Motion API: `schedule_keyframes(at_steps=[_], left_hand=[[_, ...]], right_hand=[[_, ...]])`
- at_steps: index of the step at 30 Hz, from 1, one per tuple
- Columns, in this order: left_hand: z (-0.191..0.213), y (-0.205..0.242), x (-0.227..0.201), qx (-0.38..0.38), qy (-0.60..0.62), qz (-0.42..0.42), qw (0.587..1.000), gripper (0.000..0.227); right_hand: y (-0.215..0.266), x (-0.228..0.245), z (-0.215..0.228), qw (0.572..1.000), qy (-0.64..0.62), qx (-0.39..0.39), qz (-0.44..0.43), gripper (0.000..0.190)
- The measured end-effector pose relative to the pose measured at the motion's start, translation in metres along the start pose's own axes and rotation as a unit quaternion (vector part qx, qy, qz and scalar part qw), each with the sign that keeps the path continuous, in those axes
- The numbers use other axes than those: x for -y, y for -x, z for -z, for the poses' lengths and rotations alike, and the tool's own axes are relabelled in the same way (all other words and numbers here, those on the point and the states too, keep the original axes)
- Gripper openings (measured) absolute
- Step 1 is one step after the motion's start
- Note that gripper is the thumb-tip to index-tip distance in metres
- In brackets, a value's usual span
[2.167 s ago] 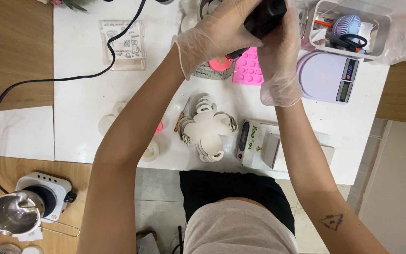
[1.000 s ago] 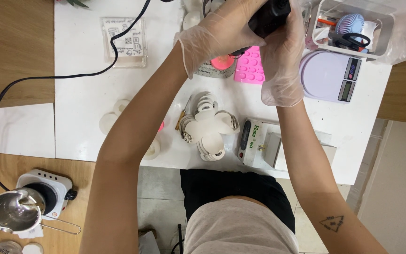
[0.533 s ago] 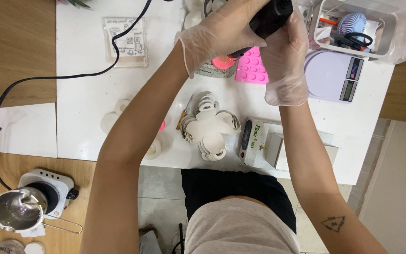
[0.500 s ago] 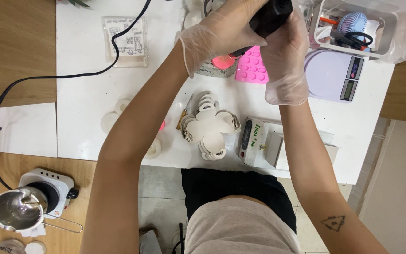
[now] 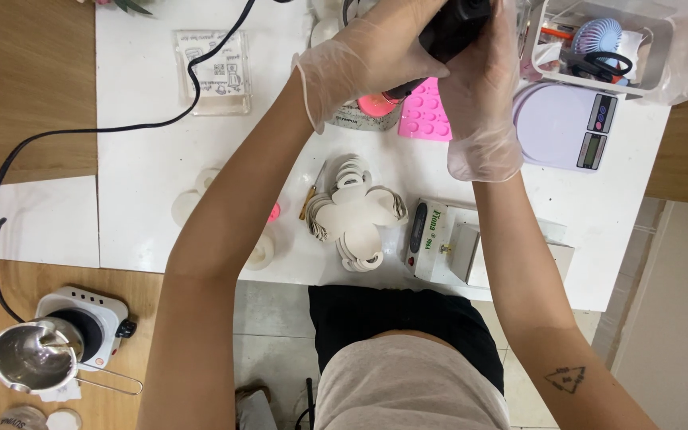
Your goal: Scraping excess wax, cleaning the workspace, and preparing molds for candle production.
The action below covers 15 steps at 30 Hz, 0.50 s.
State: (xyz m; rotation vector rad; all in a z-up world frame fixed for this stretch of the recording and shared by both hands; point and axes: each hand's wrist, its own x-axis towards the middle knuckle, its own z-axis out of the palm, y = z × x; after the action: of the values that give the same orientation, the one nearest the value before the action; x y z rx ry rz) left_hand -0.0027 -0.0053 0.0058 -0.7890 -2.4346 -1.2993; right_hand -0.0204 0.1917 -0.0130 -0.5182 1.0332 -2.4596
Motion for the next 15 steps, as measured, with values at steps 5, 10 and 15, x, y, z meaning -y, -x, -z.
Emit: schedule_keyframes(at_steps=[5, 10, 15], left_hand=[[0.022, 0.026, -0.032, -0.013, 0.045, 0.001, 0.999, 0.073], [0.068, 0.06, -0.111, 0.001, 0.013, 0.088, 0.996, 0.086], [0.099, 0.122, -0.135, 0.043, -0.17, 0.297, 0.939, 0.079]], right_hand=[[0.016, 0.04, -0.036, 0.939, 0.334, 0.027, 0.073, 0.041], [0.028, 0.071, 0.004, 0.893, 0.441, -0.079, -0.04, 0.039], [0.067, 0.041, 0.117, 0.517, 0.834, -0.01, -0.195, 0.087]])
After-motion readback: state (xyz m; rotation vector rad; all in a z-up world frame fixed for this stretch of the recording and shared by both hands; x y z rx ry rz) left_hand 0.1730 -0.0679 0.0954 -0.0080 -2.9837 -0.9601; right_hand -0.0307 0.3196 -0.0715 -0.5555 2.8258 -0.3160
